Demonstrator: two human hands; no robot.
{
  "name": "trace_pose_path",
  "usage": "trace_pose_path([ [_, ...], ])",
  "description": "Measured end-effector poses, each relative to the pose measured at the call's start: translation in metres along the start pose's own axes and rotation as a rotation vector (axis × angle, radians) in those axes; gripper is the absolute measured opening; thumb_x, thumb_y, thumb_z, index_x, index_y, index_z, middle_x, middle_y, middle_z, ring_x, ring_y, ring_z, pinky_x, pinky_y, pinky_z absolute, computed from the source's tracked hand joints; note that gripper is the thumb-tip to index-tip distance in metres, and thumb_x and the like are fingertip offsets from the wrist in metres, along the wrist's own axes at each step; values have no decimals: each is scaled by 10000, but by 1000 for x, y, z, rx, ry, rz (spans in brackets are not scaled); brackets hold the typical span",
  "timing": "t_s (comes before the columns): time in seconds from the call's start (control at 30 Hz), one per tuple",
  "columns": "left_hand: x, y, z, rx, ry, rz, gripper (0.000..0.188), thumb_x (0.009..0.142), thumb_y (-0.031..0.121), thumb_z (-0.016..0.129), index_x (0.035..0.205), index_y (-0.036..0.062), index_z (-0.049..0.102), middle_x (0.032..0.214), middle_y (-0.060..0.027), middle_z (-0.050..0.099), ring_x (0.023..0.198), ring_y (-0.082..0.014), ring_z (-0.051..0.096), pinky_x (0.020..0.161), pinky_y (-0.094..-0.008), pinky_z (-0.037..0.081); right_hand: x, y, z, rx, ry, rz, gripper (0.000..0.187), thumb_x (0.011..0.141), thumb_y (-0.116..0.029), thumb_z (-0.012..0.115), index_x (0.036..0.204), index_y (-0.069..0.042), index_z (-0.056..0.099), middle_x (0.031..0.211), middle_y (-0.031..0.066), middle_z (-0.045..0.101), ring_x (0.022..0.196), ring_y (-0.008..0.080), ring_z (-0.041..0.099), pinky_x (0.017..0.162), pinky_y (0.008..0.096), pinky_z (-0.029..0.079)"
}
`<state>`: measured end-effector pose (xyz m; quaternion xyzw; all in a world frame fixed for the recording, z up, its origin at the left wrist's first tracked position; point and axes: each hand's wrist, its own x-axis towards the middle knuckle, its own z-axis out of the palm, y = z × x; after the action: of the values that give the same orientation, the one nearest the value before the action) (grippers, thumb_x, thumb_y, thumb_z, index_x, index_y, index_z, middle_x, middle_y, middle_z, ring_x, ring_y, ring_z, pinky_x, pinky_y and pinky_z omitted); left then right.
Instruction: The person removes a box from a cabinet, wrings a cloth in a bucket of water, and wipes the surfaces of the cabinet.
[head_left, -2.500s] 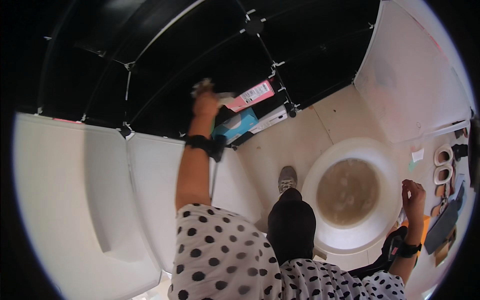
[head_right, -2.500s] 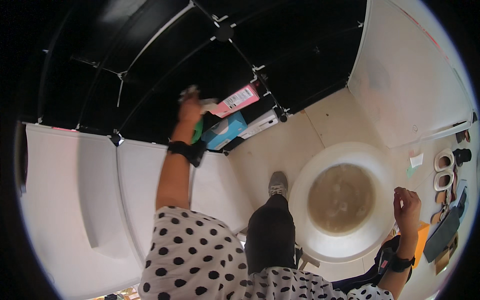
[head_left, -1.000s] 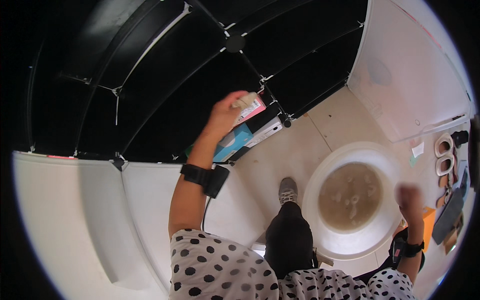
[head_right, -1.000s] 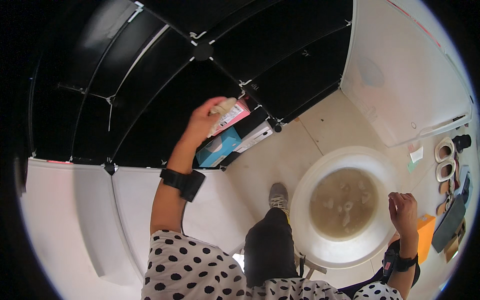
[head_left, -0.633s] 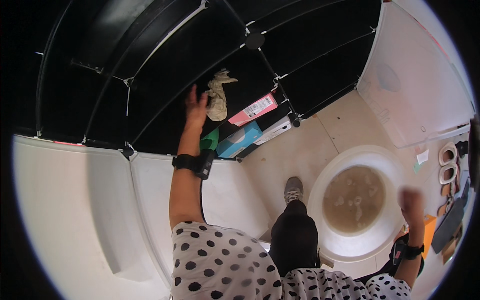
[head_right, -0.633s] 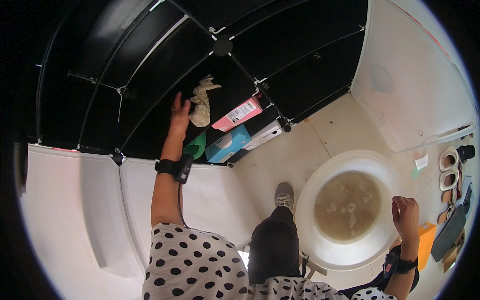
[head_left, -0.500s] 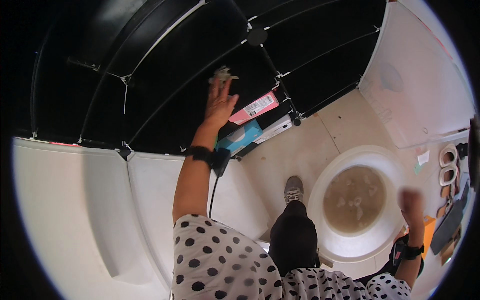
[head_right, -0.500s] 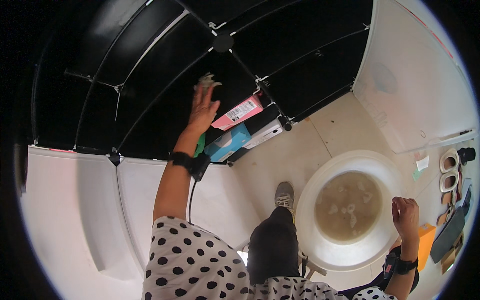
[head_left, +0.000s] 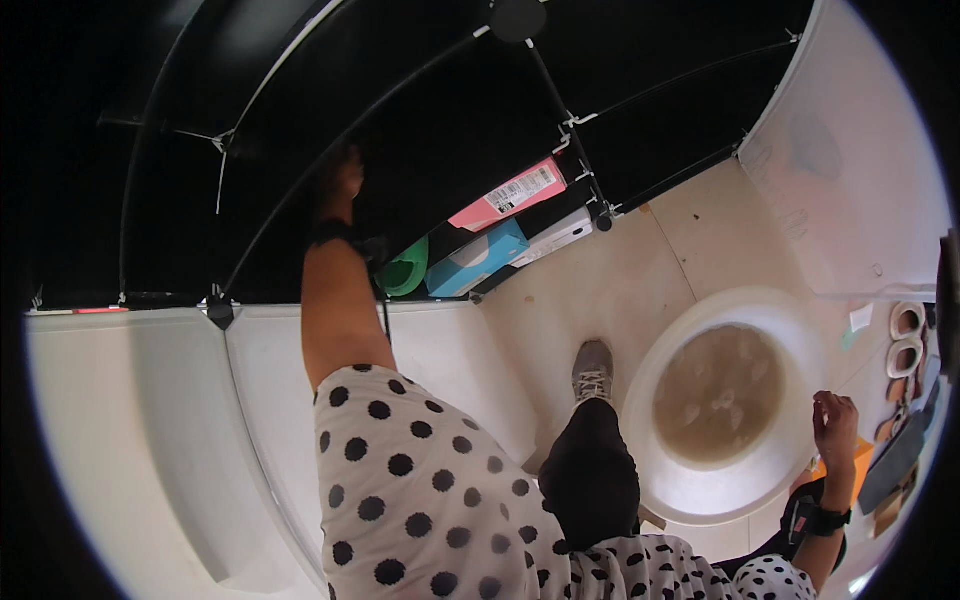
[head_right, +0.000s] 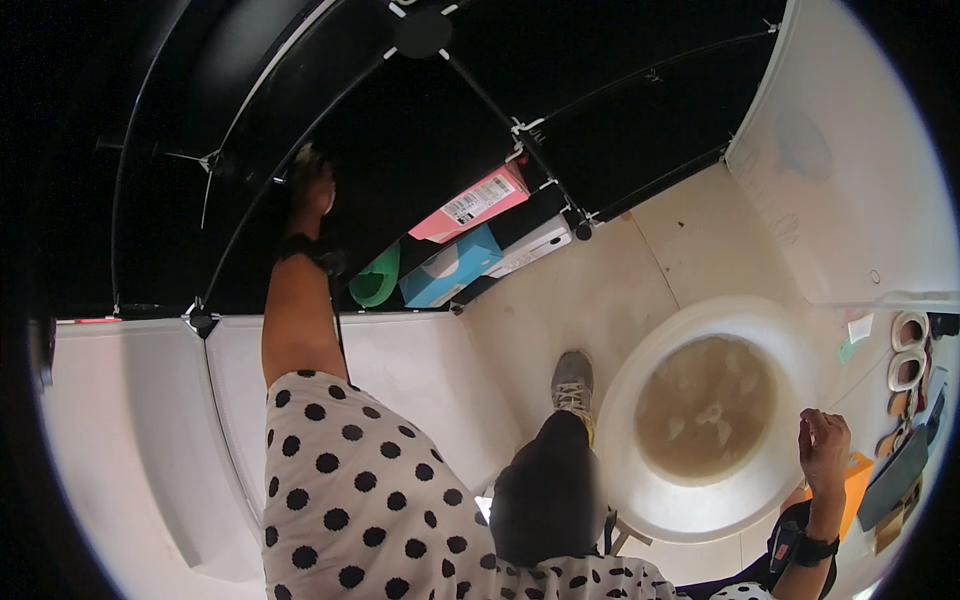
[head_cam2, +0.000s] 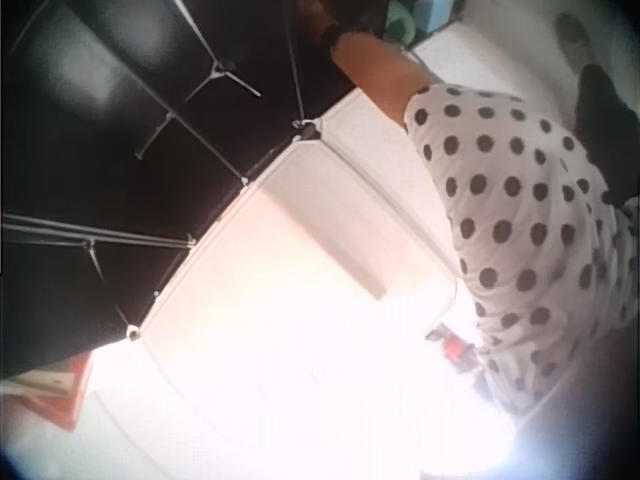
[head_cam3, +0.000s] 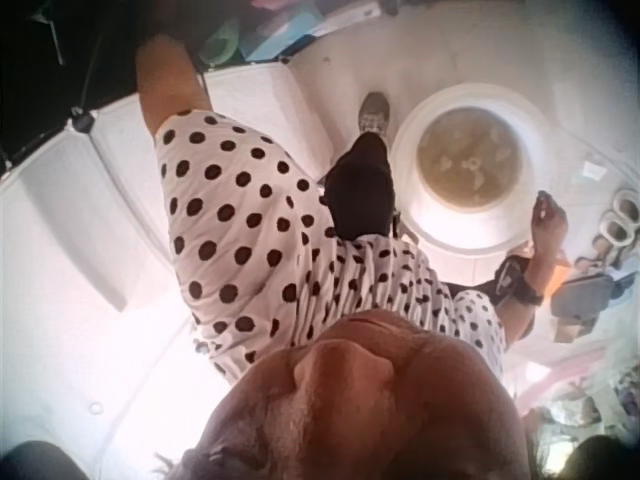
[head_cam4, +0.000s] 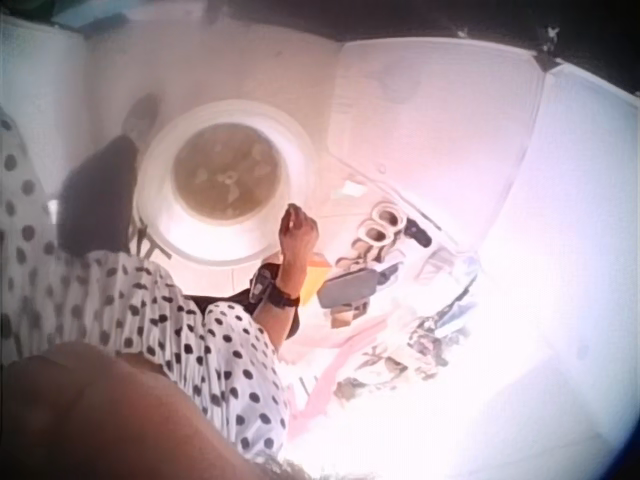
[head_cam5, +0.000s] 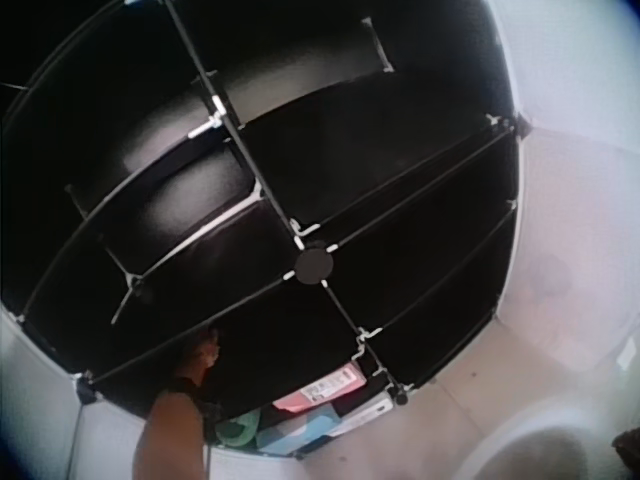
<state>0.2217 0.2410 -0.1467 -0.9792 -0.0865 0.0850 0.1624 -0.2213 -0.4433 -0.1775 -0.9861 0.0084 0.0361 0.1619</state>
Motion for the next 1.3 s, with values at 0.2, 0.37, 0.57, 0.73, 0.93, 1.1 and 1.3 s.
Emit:
trace_pose_path([
  [0.2, -61, -10, 24, 301, 18, -133, 477, 968, 338, 310, 1231, -20, 481, 1320, -162, 448, 1246, -290, 385, 1059, -401, 282, 0, -23, -14, 9, 8, -64, 112, 712, 39, 581, 788, -33, 541, 615, 128, 537, 594, 310, 535, 625, 380, 421],
  [0.37, -131, 55, 38, -125, 264, -400, 473, 947, 370, 356, 1128, -18, 559, 1221, -201, 519, 1249, -351, 360, 1058, -428, 263, -4, -36, -31, 35, 73, -129, 108, 707, 39, 585, 786, -25, 549, 635, 132, 556, 599, 310, 542, 628, 383, 425],
  [0.57, -164, 177, 9, -399, 578, 140, 354, 893, 291, 465, 1123, 35, 547, 1250, -180, 465, 1101, -348, 471, 966, -444, 364, -9, -35, -37, 39, 123, -144, 94, 716, 31, 583, 787, -26, 558, 644, 136, 566, 602, 311, 550, 628, 383, 430],
  [0.73, -177, 222, -45, -428, 502, 394, 334, 865, 240, 509, 1160, 87, 534, 1180, -113, 497, 1059, -277, 500, 869, -445, 437, -11, -23, -31, 11, 58, -63, 68, 740, 11, 568, 794, -30, 563, 709, 129, 596, 638, 306, 565, 643, 386, 437],
  [0.93, -126, 95, 3, -106, 266, 76, 402, 919, 280, 401, 1293, 143, 446, 1354, -91, 409, 1247, -281, 378, 1021, -405, 326, -11, -15, -22, 72, 108, -31, 71, 737, 19, 574, 776, -37, 555, 610, 131, 553, 567, 313, 537, 610, 382, 422],
  [1.1, -73, 26, 33, 438, 51, -13, 427, 940, 269, 383, 1328, 94, 410, 1399, -95, 375, 1292, -292, 334, 1066, -413, 267, -12, -2, -3, -23, -10, -21, 80, 733, 17, 577, 769, -47, 544, 592, 120, 539, 557, 301, 534, 599, 380, 412],
  [1.3, 91, -103, 90, 670, 232, -7, 354, 897, 275, 438, 1192, 127, 563, 1257, -83, 530, 1096, -260, 531, 914, -414, 424, -7, 17, 22, -39, -127, 35, 74, 731, 4, 584, 775, -47, 553, 609, 114, 558, 576, 301, 549, 608, 380, 421],
])
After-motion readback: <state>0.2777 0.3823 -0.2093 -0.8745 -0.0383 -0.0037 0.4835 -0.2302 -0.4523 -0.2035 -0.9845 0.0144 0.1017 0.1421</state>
